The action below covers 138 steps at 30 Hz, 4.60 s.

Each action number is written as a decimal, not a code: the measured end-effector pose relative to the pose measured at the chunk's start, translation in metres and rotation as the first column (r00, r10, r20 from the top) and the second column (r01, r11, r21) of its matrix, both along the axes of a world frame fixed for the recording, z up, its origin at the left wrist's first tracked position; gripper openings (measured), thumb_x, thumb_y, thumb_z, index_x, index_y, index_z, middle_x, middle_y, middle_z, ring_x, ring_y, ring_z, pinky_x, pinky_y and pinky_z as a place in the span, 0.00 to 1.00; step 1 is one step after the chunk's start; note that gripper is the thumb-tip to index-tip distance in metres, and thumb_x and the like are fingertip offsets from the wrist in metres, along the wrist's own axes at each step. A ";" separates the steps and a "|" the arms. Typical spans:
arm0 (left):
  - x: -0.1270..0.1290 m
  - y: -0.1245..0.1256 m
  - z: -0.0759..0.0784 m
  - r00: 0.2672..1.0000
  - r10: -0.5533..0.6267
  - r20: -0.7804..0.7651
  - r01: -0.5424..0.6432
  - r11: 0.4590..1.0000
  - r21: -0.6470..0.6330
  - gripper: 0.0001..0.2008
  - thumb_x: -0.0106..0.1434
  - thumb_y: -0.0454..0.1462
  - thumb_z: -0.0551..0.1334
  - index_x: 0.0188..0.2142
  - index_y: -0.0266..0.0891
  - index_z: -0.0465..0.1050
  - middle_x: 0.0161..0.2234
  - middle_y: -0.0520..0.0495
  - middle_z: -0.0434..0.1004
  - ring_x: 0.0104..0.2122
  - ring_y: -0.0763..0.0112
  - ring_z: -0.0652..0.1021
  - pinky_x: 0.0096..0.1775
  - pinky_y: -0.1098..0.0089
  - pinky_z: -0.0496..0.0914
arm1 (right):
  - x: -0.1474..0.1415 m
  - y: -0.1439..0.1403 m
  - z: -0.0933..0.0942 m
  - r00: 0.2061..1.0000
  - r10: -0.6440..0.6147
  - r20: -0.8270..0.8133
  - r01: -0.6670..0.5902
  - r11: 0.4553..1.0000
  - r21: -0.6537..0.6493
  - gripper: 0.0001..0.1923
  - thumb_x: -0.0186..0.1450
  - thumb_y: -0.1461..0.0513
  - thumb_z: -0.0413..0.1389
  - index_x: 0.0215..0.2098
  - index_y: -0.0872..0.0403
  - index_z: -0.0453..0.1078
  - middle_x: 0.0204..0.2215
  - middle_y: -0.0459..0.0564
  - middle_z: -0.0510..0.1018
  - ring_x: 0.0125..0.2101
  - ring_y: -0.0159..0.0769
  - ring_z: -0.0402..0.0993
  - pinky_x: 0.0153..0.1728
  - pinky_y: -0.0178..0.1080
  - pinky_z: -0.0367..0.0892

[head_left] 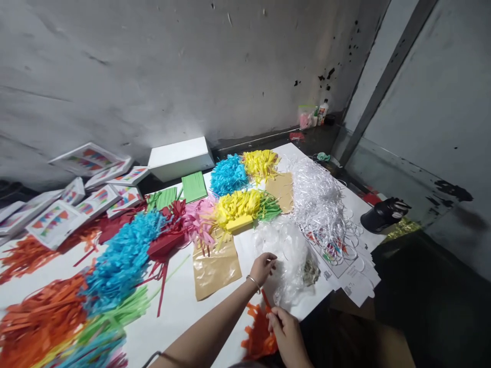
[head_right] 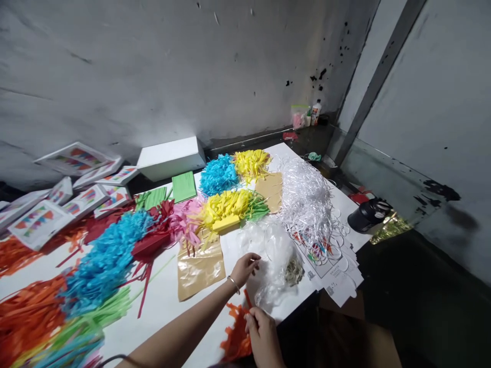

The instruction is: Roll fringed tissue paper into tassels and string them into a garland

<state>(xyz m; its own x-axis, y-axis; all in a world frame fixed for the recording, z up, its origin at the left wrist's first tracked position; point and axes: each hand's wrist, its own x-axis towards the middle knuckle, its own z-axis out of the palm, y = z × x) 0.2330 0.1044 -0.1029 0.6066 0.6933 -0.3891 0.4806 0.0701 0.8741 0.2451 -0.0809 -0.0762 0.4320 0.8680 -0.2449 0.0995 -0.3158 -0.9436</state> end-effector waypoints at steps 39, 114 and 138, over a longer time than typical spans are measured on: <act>-0.294 -0.077 0.148 0.805 0.449 0.389 -0.413 0.893 -0.177 0.10 0.49 0.34 0.69 0.33 0.35 0.75 0.27 0.48 0.78 0.29 0.70 0.77 0.34 0.70 0.71 | -0.127 0.085 0.128 0.559 0.739 0.377 -0.808 0.588 0.045 0.11 0.66 0.62 0.48 0.26 0.53 0.67 0.23 0.43 0.70 0.26 0.31 0.65 0.28 0.33 0.56; -0.311 -0.102 0.128 0.907 0.363 0.214 -0.412 0.873 0.261 0.05 0.65 0.37 0.52 0.35 0.39 0.64 0.29 0.51 0.68 0.25 0.75 0.69 0.29 0.74 0.65 | -0.146 0.079 0.077 0.533 0.415 0.737 -0.806 0.516 0.292 0.08 0.68 0.62 0.47 0.34 0.50 0.67 0.26 0.44 0.75 0.28 0.35 0.72 0.39 0.42 0.67; -0.274 -0.033 0.000 0.996 0.089 -0.011 -0.070 0.849 0.524 0.22 0.59 0.51 0.56 0.46 0.42 0.72 0.49 0.39 0.74 0.50 0.53 0.73 0.53 0.54 0.68 | -0.083 0.037 0.002 0.791 0.135 0.597 -0.239 0.966 0.098 0.14 0.59 0.68 0.51 0.43 0.51 0.71 0.37 0.50 0.77 0.37 0.38 0.76 0.40 0.37 0.71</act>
<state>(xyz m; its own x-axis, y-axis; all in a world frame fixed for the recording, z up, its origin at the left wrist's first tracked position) -0.0407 0.0713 -0.1024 0.5339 0.8452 0.0255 0.5224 -0.3534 0.7760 0.1623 -0.0442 -0.0747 0.2718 0.9508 0.1485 0.6860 -0.0832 -0.7228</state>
